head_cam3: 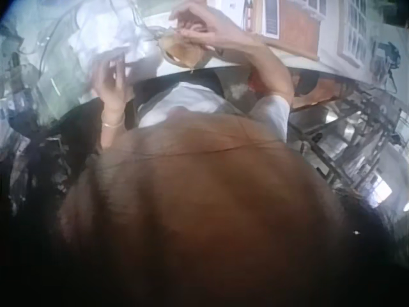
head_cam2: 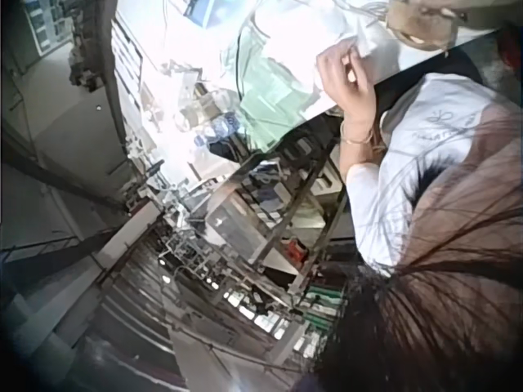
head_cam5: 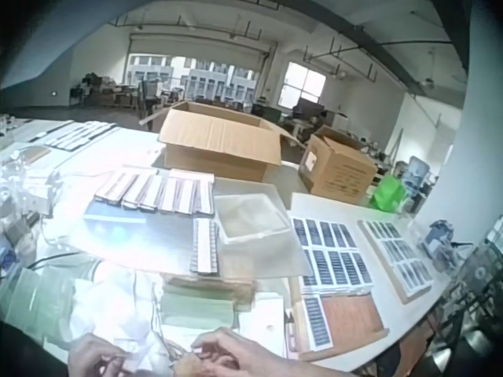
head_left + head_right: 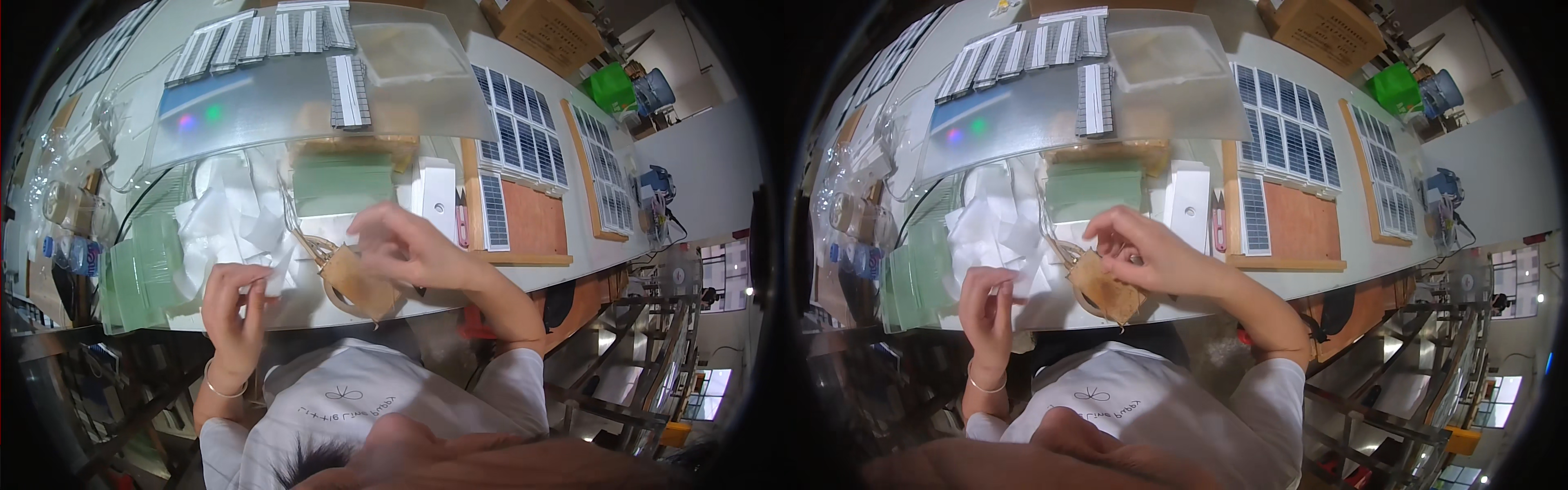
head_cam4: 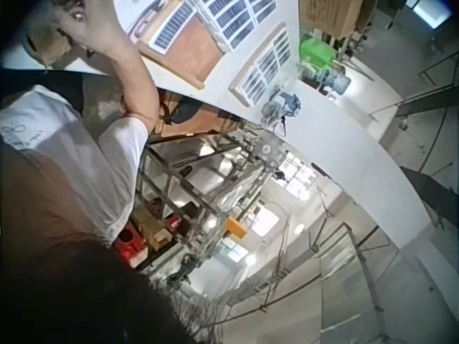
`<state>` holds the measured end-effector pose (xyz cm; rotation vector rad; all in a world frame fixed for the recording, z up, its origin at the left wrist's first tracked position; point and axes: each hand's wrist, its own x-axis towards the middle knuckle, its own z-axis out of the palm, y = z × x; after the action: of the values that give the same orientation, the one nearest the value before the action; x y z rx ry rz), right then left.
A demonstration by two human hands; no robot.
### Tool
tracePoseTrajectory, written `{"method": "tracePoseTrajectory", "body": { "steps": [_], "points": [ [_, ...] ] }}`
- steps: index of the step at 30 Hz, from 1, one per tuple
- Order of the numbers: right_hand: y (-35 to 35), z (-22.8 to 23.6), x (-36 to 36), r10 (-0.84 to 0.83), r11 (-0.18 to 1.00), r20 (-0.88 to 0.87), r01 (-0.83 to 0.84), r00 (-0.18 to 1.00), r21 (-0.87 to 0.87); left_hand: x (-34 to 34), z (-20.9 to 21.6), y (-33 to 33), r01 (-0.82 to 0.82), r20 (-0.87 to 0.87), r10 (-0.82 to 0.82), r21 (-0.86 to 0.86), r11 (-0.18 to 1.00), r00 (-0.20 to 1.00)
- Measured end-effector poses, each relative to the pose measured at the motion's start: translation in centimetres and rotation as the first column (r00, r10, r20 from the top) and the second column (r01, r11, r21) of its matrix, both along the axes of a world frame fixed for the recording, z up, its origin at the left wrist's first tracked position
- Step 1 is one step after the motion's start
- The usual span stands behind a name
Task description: The person assembles mini solar panels by layering solar cell strips with protective film and backing sheets by hand, aligning the components, and stacking the assembled panels onto a wooden board.
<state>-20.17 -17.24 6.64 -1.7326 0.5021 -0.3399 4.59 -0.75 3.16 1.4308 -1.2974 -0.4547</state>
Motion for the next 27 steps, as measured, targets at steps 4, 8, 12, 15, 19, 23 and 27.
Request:
{"method": "tracePoseTrajectory", "body": {
  "steps": [4, 8, 12, 15, 19, 23, 27],
  "points": [
    [-0.3, -2.8, -0.1, 0.033, 0.891, -0.037, -0.046, 0.999, -0.452, -4.0, 1.6, -1.1, 0.287, 0.447, -0.208, -0.117, 0.951, 0.870],
    [-0.1, -3.2, -0.7, -0.040, 0.908, -0.040, 0.020, 0.998, -0.418, -7.2, 0.5, -0.5, 0.409, 0.703, -0.265, -0.040, 0.912, 0.660],
    [-0.2, -3.3, -0.7, -0.150, 0.879, 0.051, 0.157, 0.987, -0.451, -7.4, -0.5, -0.4, 0.415, 0.787, -0.123, -0.179, 0.892, 0.604],
    [0.6, -3.5, 0.7, -0.254, 0.771, 0.078, 0.251, 0.964, -0.585, -6.8, -1.4, 0.1, 0.456, 0.764, -0.153, -0.201, 0.867, 0.627],
    [0.1, -3.7, 0.6, -0.269, 0.753, 0.086, 0.265, 0.959, -0.602, -6.7, -1.5, 0.8, 0.456, 0.737, -0.162, -0.217, 0.863, 0.656],
    [-0.2, -4.0, 0.0, -0.306, 0.813, 0.072, 0.300, 0.949, -0.499, -6.7, -1.9, 0.6, 0.463, 0.700, -0.228, -0.164, 0.871, 0.677],
    [0.7, -4.2, 0.3, -0.331, 0.855, 0.041, 0.318, 0.943, -0.410, -6.0, -2.4, 1.5, 0.478, 0.697, -0.219, -0.200, 0.855, 0.683]
  ]
}}
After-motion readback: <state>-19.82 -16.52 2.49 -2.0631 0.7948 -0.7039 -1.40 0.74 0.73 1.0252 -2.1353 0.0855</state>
